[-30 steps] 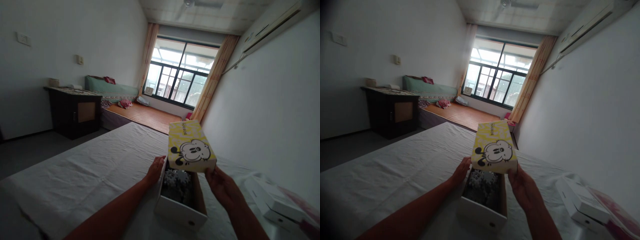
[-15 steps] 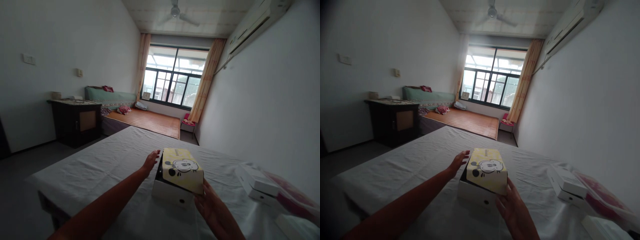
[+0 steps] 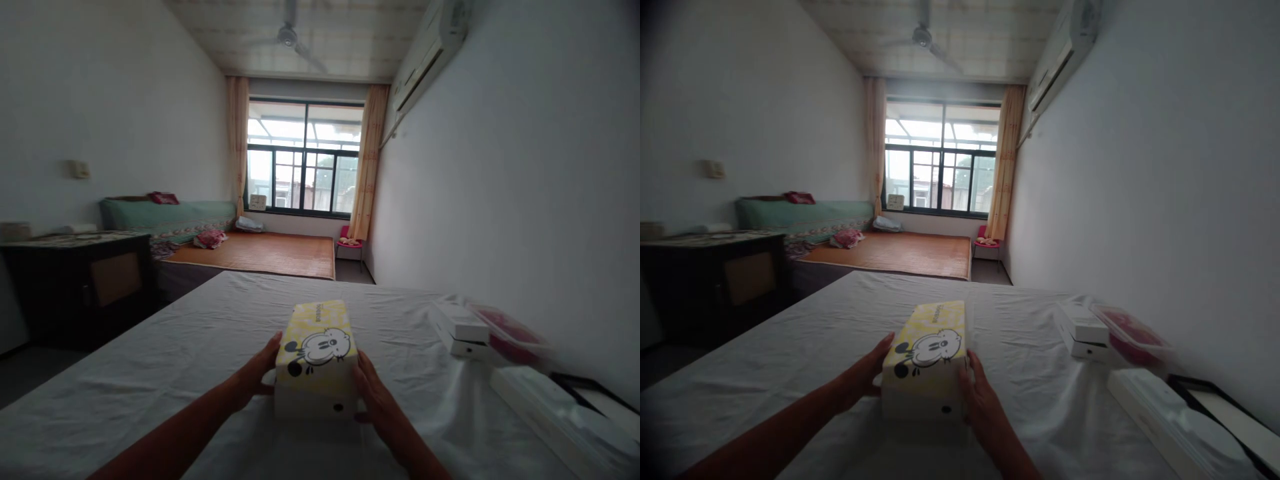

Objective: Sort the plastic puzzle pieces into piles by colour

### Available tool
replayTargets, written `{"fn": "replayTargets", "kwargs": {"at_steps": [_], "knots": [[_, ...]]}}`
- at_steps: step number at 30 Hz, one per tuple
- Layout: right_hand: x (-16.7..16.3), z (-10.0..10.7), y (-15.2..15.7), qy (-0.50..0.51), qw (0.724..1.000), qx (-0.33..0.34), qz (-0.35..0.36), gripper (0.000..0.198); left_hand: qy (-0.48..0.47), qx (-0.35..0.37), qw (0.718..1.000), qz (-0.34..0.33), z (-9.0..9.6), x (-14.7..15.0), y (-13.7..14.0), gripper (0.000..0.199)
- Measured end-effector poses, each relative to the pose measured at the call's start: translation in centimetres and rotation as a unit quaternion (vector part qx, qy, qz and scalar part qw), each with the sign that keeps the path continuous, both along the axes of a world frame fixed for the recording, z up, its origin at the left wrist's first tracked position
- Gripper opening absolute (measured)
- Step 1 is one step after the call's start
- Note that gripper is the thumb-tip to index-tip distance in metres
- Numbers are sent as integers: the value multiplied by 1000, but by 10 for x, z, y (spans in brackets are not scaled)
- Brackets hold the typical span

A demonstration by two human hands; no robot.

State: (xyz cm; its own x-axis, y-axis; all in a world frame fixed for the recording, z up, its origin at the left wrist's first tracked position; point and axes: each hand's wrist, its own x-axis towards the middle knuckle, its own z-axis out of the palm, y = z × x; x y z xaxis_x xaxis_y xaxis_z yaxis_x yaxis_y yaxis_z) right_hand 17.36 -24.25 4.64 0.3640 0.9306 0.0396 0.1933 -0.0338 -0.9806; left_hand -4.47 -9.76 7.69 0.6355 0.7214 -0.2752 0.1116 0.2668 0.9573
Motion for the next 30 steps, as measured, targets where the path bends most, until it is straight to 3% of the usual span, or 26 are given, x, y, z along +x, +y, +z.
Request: {"fn": "replayTargets", "kwargs": {"at_steps": [4, 8, 12, 17, 21, 26, 30], "knots": [[6, -5, 1, -66, 997, 36, -12, 73, 24, -5, 999, -31, 5, 13, -5, 56], [36, -12, -13, -65, 996, 42, -48, 73, 20, 16, 998, -57, 2, 49, -16, 55], [80, -6, -37, -12, 989, 19, -148, 73, -1, 42, 993, -111, -5, 109, -31, 51], [149, 5, -68, 6, 963, -33, -267, 70, -1, 57, 991, -123, -22, 205, -51, 51], [196, -8, -82, -15, 952, -26, -305, 63, -36, 68, 994, -73, -43, 266, -61, 79], [224, -30, -79, -41, 943, -47, -327, 63, -60, 53, 994, -76, -56, 300, -58, 73], [234, -29, -77, -105, 929, -70, -348, 72, -50, 32, 995, -84, -52, 313, -60, 66]]}}
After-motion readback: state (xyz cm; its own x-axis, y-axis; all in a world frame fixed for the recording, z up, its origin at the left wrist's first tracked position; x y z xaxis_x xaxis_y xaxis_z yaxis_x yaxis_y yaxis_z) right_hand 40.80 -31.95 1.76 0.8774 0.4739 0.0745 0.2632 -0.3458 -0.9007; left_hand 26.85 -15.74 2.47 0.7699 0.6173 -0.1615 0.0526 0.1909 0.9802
